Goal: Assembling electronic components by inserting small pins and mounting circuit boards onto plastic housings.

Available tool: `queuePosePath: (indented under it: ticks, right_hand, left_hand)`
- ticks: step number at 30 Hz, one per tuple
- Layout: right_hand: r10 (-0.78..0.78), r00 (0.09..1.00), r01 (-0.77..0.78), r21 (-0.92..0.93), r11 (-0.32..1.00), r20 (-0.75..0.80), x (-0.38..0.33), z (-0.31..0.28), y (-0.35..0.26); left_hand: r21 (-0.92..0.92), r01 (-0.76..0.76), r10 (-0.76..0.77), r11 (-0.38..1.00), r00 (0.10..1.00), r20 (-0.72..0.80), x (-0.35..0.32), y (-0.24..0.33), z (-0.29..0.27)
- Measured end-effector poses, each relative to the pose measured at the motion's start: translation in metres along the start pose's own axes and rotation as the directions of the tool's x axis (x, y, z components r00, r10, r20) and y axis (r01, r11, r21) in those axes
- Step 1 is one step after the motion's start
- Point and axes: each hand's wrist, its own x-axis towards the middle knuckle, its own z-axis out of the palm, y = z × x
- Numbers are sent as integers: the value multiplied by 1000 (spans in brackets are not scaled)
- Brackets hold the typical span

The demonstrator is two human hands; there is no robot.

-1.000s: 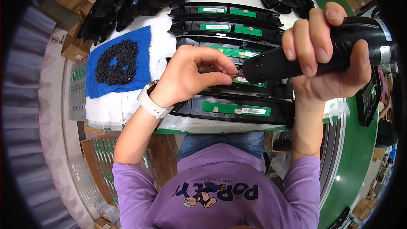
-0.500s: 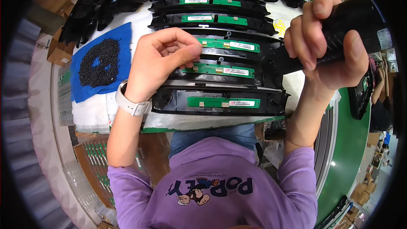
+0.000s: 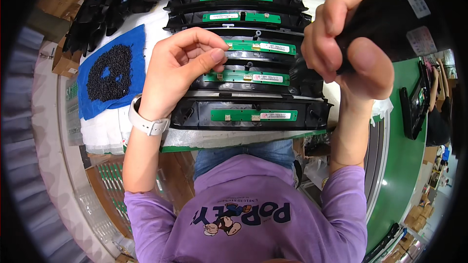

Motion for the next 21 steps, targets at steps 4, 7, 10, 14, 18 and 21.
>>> queuePosePath:
  ticks: [4,7,10,14,18,21]
  right_hand:
    - [3,1000,-3,-6,1000,-28,-1,1,3]
    - [-32,999,33,25,999,-23,-2,1,4]
    - [18,998,-22,-66,998,-62,-3,5,-3]
    - [-44,997,37,-102,994,-63,-4,8,3]
    - [-123,992,125,48,991,-42,-5,-1,-8]
    - [-292,956,288,328,900,-39,-1,-3,-21]
  left_hand:
    - [-26,-9,8,1000,999,-46,1,-5,0]
    - [-21,-31,30,999,999,-44,2,-4,2]
    - [-46,-52,49,998,997,-62,2,-2,7]
    - [-38,-25,22,999,996,-87,-3,-4,3]
    - [-33,-93,89,995,989,-119,-4,-4,3]
    - [-25,-123,121,992,991,-55,-8,1,13]
